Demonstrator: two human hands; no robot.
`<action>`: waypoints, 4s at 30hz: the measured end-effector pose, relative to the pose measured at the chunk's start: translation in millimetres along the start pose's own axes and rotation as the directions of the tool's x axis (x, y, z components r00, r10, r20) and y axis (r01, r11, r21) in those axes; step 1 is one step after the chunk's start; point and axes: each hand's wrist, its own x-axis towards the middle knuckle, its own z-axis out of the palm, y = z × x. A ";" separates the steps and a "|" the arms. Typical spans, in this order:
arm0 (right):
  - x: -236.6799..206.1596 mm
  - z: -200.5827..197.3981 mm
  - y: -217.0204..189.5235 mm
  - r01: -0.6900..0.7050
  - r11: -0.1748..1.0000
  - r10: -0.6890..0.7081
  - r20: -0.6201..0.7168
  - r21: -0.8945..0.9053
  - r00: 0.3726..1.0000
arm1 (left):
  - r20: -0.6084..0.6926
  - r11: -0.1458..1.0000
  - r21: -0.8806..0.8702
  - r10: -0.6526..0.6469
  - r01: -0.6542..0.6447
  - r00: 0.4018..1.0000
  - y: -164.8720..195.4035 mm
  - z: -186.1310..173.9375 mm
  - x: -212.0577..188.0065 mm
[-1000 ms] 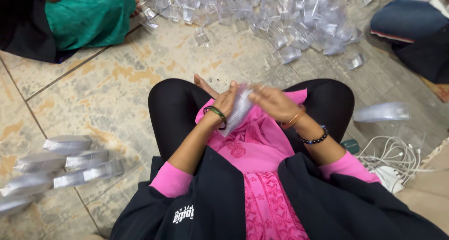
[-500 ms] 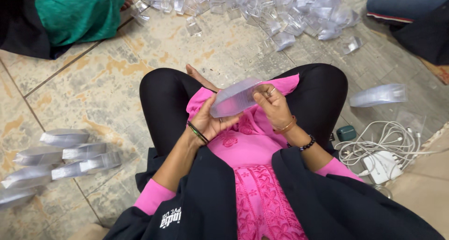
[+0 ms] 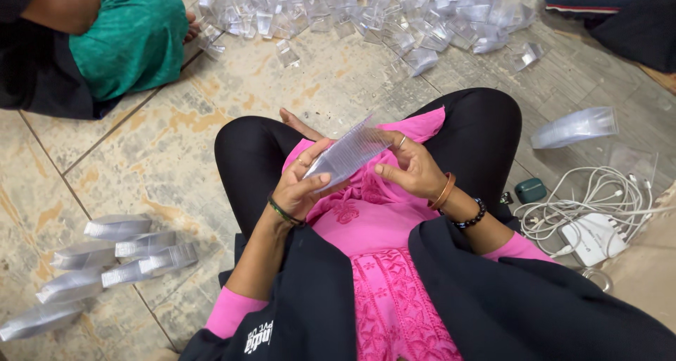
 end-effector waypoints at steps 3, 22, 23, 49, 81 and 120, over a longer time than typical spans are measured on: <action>1.1 -0.7 -3.1 0.064 0.998 -0.063 0.036 -0.025 0.997 | 0.033 0.998 0.027 0.064 -0.065 0.997 -2.8 -3.2 -2.2; 24.6 -6.7 3.1 0.097 0.915 -0.098 0.018 -0.390 0.995 | -0.106 0.995 -0.079 0.047 -0.055 0.993 -42.1 -19.8 -2.5; 24.5 -4.5 1.8 0.090 0.923 -0.090 0.018 -0.374 0.996 | -0.119 0.994 -0.032 0.096 -0.101 0.988 -42.1 -19.4 -2.7; 33.1 -13.6 47.0 -0.215 0.781 0.149 0.160 0.586 0.976 | -0.128 0.767 0.622 0.300 -0.159 0.945 -65.5 -19.3 -2.5; 39.3 -25.4 28.3 -0.459 0.878 0.473 0.101 -0.134 0.875 | -0.114 0.415 0.909 0.182 0.028 0.977 -39.3 -39.0 42.1; 15.4 -35.9 41.7 -0.410 0.910 0.412 -0.014 0.058 0.911 | -0.122 0.391 0.917 0.083 0.080 0.989 -47.4 -43.2 33.5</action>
